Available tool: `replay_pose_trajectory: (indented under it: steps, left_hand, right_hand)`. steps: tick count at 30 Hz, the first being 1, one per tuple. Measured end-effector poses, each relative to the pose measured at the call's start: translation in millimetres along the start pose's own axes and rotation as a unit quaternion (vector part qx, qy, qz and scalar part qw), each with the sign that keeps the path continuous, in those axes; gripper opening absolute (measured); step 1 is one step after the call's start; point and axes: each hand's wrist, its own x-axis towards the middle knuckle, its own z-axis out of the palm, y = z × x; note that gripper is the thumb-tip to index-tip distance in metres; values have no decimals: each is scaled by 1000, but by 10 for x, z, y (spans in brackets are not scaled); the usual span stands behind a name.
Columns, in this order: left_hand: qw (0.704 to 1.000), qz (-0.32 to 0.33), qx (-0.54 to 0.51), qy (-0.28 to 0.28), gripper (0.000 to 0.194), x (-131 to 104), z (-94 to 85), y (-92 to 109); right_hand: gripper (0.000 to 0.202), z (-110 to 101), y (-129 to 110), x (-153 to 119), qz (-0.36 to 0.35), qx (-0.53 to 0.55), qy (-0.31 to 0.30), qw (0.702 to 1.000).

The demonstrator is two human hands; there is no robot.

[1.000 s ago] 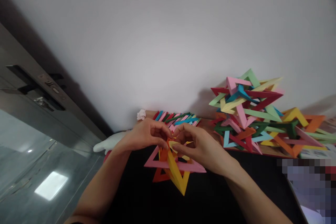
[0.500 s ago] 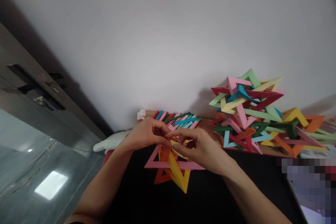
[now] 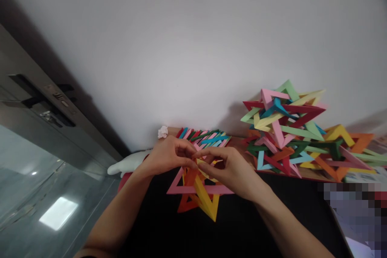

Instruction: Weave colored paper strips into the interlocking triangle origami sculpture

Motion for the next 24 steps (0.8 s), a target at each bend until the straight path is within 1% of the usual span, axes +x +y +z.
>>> replay_pose_trajectory:
  steps: [2,5,7,9,14,18,21,24]
  left_hand:
    - [1000,10,-7,21,18,-19,22,14]
    - [999,-13,11,47,20,-65,57,17]
    - [997,-31,30,63,21,-100,80,15]
    - [996,-31,42,78,21,-132,100,22]
    - [990,14,62,123,13,-208,149,77]
    - [982,47,78,168,7,-272,202,118]
    - [976,63,84,192,9,-301,261,127]
    - [972,81,88,201,12,-305,318,113]
  right_hand:
    - [17,5,16,1,0,4,3,1000]
    - [15,36,38,3,-10,7,7,1000]
    - [14,70,48,4,-26,0,25,999]
    - [13,104,51,1,-34,-5,49,998]
    - [11,156,45,-22,-37,1,69,997]
    - [10,178,62,-42,-32,6,67,997]
    - [11,178,54,-57,-24,26,50,998]
    - [11,116,-1,-85,-19,20,39,999]
